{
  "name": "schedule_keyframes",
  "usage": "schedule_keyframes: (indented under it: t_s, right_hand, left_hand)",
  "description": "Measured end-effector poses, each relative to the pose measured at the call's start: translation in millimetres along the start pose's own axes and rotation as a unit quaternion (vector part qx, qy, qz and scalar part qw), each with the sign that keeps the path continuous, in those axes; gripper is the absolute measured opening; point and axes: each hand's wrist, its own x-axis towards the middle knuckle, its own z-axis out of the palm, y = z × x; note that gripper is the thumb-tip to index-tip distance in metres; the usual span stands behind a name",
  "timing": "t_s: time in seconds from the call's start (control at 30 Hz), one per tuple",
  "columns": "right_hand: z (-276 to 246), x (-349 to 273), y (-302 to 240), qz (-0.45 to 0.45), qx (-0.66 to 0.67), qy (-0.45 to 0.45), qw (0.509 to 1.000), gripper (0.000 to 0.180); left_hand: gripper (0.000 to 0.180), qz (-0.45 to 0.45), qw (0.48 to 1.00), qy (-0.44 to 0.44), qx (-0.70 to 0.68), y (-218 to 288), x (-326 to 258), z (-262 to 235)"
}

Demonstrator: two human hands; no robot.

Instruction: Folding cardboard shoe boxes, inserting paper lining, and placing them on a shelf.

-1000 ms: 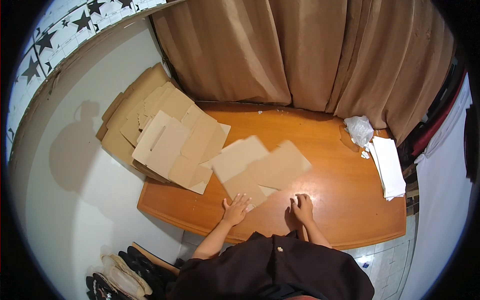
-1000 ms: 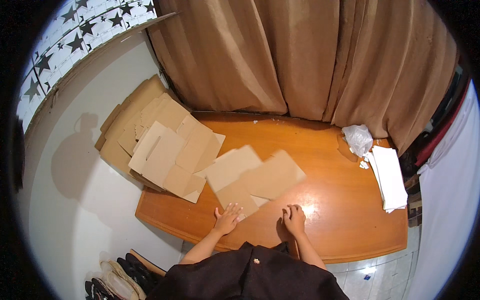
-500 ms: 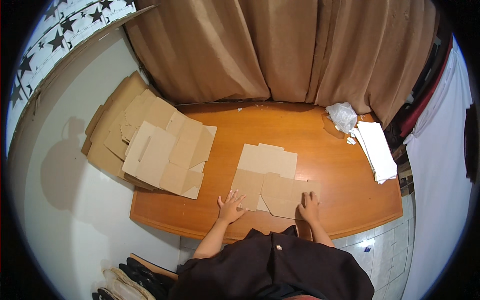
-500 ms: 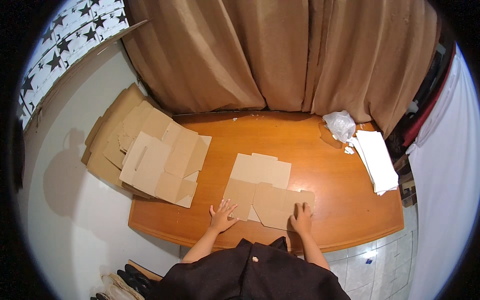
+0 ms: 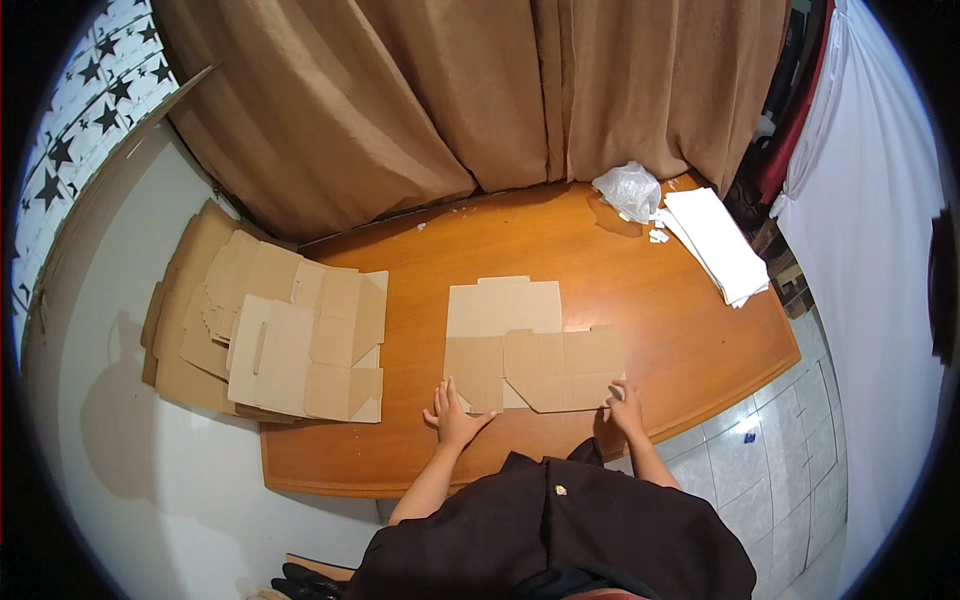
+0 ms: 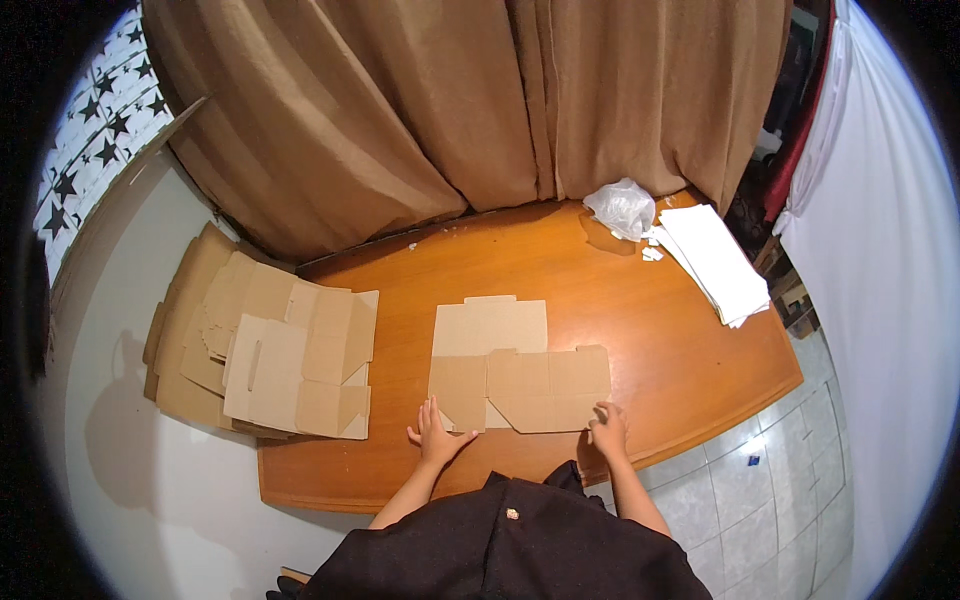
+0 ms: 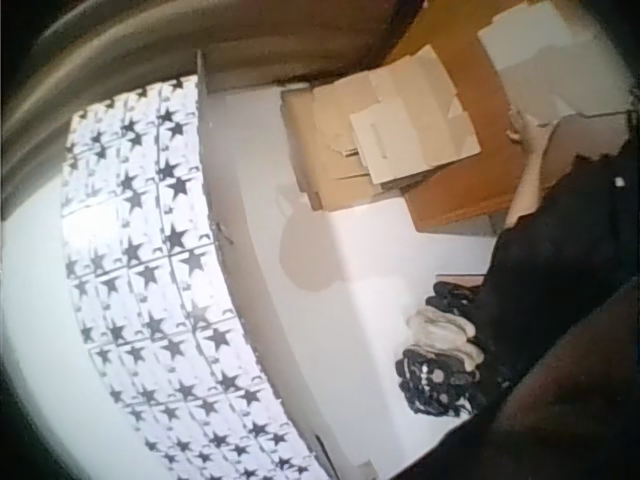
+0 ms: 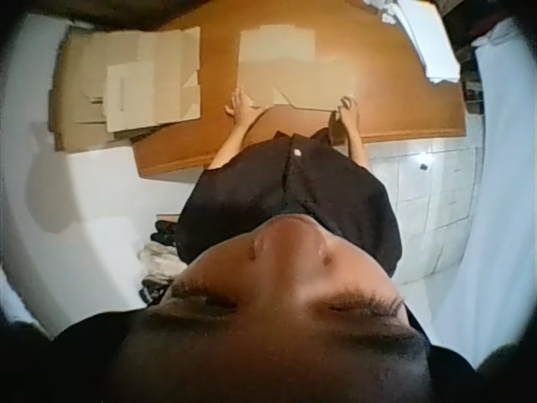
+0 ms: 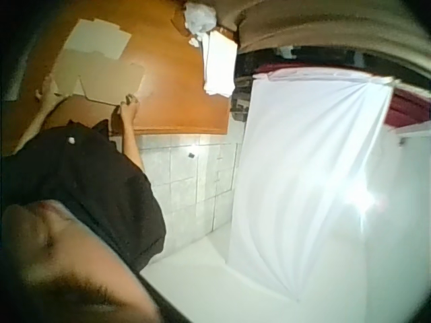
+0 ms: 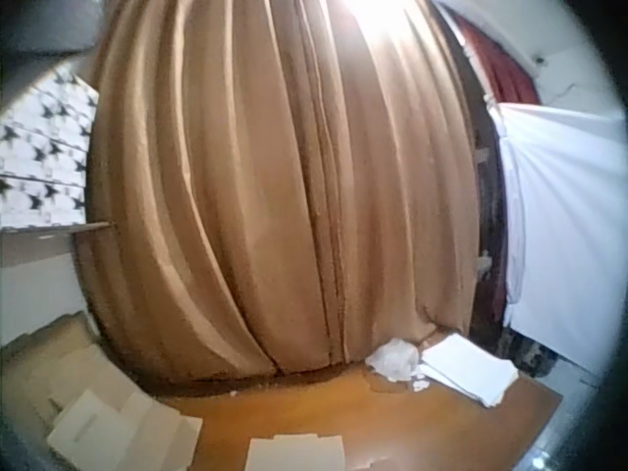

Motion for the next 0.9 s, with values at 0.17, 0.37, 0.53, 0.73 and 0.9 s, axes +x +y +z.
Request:
schedule_keyframes:
  t_s: [0.17,0.37,0.53,0.73,0.9]
  right_hand:
    - [-17,11,5,0.049,0.188,0.085,0.977,0.053]
    - [-29,6,7,-0.058,0.181,0.059,0.980,0.051]
    - [-63,-15,-40,-0.103,-0.099,0.100,0.985,0.032]
    - [-88,-14,-54,-0.131,-0.075,0.114,0.982,0.017]
    - [-102,-9,-80,-0.184,-0.040,0.148,0.971,0.016]
  left_hand:
    - [0.118,0.007,0.999,-0.037,-0.037,10,1,1]
    - [0.118,-0.002,0.999,0.004,-0.044,14,3,18]
    - [0.113,0.005,0.998,-0.006,-0.055,10,5,14]
    - [0.103,0.010,0.998,-0.058,-0.020,24,2,-2]
    - [0.103,0.025,0.999,-0.031,-0.003,24,1,-1]
